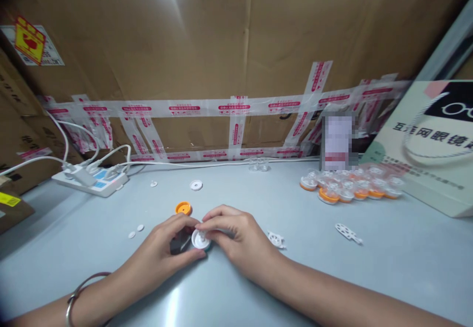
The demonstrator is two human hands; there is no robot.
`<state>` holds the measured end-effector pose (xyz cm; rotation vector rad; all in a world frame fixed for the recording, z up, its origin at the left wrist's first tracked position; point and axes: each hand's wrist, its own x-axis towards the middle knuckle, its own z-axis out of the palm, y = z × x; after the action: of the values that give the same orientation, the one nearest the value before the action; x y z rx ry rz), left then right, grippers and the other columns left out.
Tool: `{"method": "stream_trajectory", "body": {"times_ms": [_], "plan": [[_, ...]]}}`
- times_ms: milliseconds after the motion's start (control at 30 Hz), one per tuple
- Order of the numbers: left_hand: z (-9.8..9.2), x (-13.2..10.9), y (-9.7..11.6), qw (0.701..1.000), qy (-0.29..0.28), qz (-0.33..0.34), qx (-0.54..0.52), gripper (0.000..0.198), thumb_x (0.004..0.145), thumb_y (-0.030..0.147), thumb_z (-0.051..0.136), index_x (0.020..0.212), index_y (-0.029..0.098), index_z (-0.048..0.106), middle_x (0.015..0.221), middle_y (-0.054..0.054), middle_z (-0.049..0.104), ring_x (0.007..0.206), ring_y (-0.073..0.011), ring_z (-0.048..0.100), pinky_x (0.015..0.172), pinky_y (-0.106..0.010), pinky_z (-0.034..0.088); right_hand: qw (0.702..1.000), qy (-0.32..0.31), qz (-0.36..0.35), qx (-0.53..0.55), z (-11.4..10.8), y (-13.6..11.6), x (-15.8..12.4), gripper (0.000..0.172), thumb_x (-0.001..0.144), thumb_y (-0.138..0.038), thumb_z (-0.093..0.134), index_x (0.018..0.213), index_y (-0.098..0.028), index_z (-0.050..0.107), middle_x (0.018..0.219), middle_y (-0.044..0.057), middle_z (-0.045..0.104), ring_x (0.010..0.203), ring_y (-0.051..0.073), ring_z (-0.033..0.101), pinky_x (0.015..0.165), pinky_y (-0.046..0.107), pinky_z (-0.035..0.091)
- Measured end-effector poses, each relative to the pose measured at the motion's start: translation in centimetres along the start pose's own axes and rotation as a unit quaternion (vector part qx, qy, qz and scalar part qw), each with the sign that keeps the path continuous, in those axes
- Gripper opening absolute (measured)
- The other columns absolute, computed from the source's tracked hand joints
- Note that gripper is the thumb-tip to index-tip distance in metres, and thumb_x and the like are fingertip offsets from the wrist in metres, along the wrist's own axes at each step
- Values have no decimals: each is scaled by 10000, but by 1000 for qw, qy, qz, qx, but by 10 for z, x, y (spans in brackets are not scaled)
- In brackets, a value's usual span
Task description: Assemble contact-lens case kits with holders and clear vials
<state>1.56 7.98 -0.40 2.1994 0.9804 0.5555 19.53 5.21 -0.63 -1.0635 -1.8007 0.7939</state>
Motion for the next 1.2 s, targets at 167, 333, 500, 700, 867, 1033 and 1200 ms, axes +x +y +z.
{"method": "stream_trajectory", "body": {"times_ms": [167,333,500,700,867,1033,1200], "plan": [[-1,0,1,1000,0,-3,-12,202,747,247,633,937,209,577,887,-8,581,822,-171,523,736,-278,385,991,-11,-108,-76,1,1,-1,246,798,-51,491,915,-160,678,900,80,684,826,139,639,740,246,522],[-1,1,2,1000,3,-4,-20,174,740,219,634,906,198,588,874,-8,587,822,-169,528,729,-268,385,965,-21,-206,-163,2,-1,-1,259,801,-35,464,940,-122,664,891,106,704,840,161,643,743,260,531],[-1,1,2,1000,4,-4,-13,149,733,207,635,877,188,600,836,-9,585,766,-161,523,693,-259,385,968,-32,-178,-176,3,-5,3,252,804,-57,472,924,-161,668,874,80,706,792,151,649,705,253,538],[0,2,1,1000,11,-2,-5,158,733,221,631,882,186,595,831,-13,585,756,-162,520,686,-261,389,981,-24,-126,-146,4,-2,1,227,812,-101,497,936,-180,670,804,66,659,708,138,625,641,246,517],[0,0,1,1000,13,18,-1,166,760,248,600,913,186,581,874,-32,583,799,-178,523,720,-283,399,988,-20,-88,-129,6,-4,0,245,811,-148,515,1009,-208,646,777,45,616,692,134,599,639,255,504],[-3,-2,3,1000,12,16,7,196,752,224,595,943,189,568,927,-48,582,851,-194,525,755,-306,396,982,75,7,-170,-37,3,14,329,790,-306,558,1108,-220,571,921,51,665,831,183,616,786,360,496],[-4,-2,5,999,14,27,-20,177,743,177,570,918,187,549,880,-25,586,795,-164,533,725,-287,402,921,211,89,-314,-110,56,34,399,785,-294,475,1162,-166,505,1191,159,547,1069,310,524,881,503,428]]}}
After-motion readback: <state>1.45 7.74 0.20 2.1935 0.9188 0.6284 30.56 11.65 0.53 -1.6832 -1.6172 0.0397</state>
